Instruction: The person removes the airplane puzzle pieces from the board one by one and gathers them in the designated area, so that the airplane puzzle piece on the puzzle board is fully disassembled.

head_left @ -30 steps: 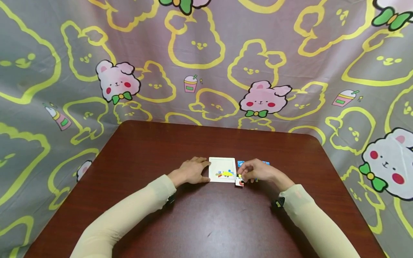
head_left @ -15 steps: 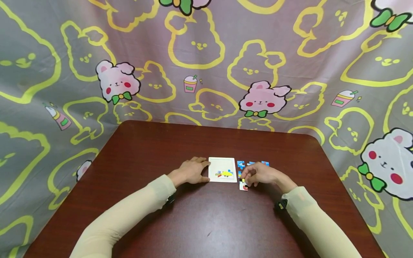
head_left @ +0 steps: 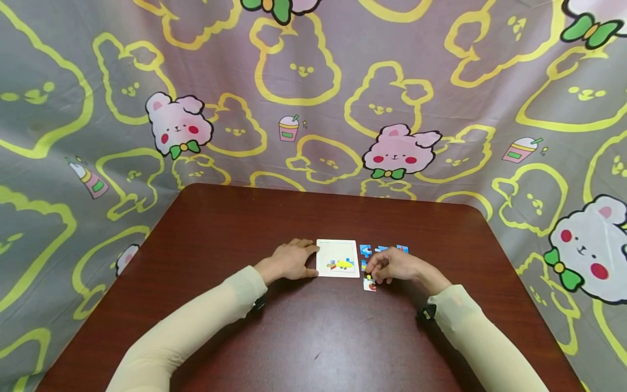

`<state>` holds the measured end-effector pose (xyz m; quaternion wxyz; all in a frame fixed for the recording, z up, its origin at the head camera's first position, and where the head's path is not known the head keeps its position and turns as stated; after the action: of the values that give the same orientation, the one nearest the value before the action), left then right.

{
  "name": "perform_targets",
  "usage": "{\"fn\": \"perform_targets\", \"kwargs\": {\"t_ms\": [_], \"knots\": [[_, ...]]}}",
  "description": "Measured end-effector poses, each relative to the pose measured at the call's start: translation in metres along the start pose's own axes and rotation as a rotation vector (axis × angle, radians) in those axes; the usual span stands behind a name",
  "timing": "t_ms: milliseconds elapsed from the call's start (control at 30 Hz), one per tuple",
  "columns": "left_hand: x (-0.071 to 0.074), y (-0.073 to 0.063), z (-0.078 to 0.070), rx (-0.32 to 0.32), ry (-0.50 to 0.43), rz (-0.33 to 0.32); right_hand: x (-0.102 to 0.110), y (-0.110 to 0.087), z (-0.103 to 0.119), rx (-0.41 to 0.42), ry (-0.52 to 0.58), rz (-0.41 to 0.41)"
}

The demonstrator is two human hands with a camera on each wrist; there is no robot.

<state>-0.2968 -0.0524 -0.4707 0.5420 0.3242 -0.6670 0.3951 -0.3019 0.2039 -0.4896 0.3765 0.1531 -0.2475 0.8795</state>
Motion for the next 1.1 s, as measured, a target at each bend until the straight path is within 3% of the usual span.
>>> {"fn": "perform_targets", "kwargs": {"t_ms": [667,1100], "knots": [[0.0,0.0,0.0,-0.008,-0.006,-0.003,-0.004,0.023,0.029,0.051,-0.022,-0.102],[-0.001,0.001,0.001,0.007,-0.013,0.007,-0.015,0.049,0.043,0.097,-0.044,-0.071]]}}
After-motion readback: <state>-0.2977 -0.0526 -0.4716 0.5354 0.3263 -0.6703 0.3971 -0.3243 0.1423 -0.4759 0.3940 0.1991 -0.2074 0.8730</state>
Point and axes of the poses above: each hand's wrist, its own y-axis towards the middle knuckle, its own x-axis out of the back of the hand, z = x × y, the point moved 6 cm from there along y, towards the middle knuckle, and after that the axes turned 2 degrees about y, right-handed, at the moved point
